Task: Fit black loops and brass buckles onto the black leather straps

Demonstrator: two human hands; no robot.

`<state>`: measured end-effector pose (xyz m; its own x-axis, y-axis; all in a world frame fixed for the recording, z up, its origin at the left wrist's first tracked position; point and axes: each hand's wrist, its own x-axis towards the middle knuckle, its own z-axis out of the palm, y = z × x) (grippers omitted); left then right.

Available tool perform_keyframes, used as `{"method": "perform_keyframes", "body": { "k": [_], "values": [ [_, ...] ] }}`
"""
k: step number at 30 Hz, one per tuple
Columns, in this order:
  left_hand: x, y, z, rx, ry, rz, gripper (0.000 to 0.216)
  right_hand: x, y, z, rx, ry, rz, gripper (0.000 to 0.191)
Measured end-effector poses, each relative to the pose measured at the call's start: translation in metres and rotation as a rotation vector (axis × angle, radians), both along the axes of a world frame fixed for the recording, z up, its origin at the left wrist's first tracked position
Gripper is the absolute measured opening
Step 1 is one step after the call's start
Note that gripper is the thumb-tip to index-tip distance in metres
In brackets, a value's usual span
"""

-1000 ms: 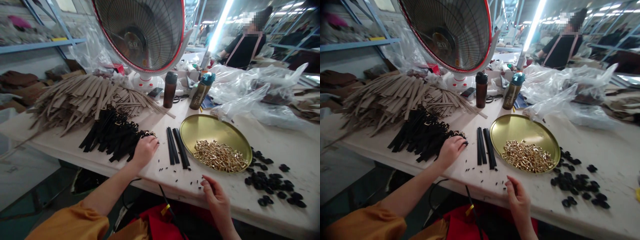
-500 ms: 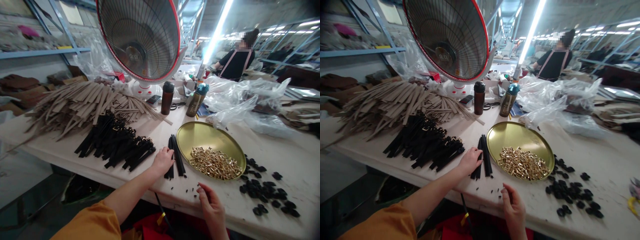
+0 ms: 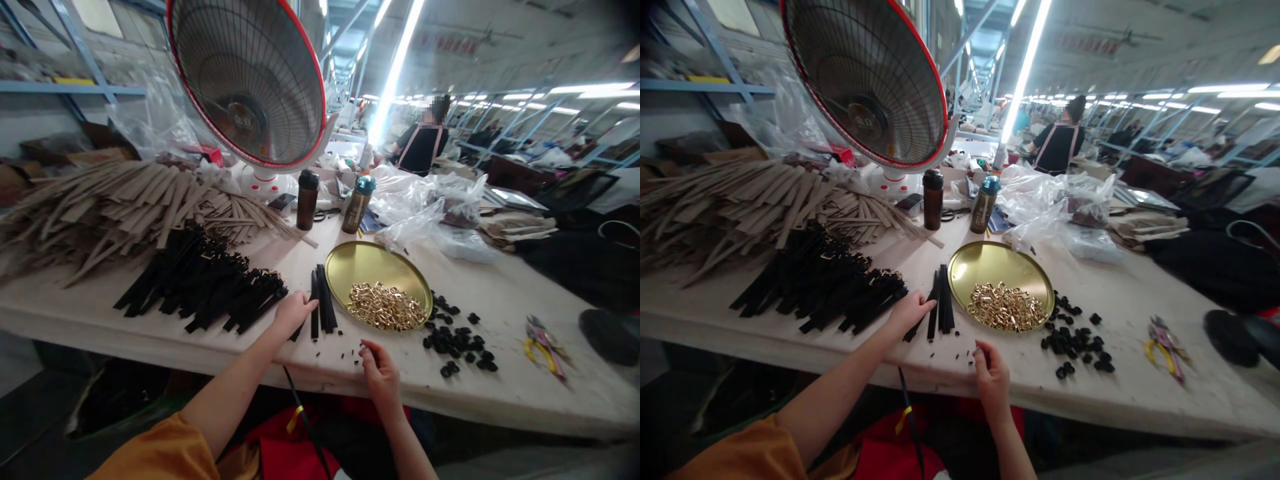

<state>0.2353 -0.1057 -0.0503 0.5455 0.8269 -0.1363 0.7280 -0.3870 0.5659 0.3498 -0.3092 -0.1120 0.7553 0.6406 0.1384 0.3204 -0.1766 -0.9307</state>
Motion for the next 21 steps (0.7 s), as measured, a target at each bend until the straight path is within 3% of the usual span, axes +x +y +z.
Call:
{"method": "perform_keyframes", "body": {
  "k": [2,4,8,11,17,21],
  "values": [
    [-0.006,-0.01,0.01,0.0,-0.069,-0.02,0.028,0.0,0.001,0.005,0.0,0.07,0.011,0.032],
    [-0.011,-0.026,0.02,-0.117,-0.178,-0.11,0.027,0.003,0.002,0.013,0.032,0.207,0.025,0.036],
    [-0.016,-0.061,0.032,-0.734,-0.331,-0.444,0.024,0.011,-0.002,0.033,0.195,0.48,0.001,0.037],
    [-0.008,-0.078,0.029,-0.988,-0.273,-0.56,0.02,0.013,-0.007,0.043,0.134,0.451,-0.021,0.026],
    [0.031,-0.09,0.015,-1.227,-0.264,-0.536,0.019,0.024,-0.022,0.035,-0.075,0.185,-0.075,0.028],
    [0.048,-0.085,0.011,-1.392,-0.347,-0.323,0.019,0.07,-0.051,0.029,-0.311,-0.23,-0.264,0.032]
  ]
}}
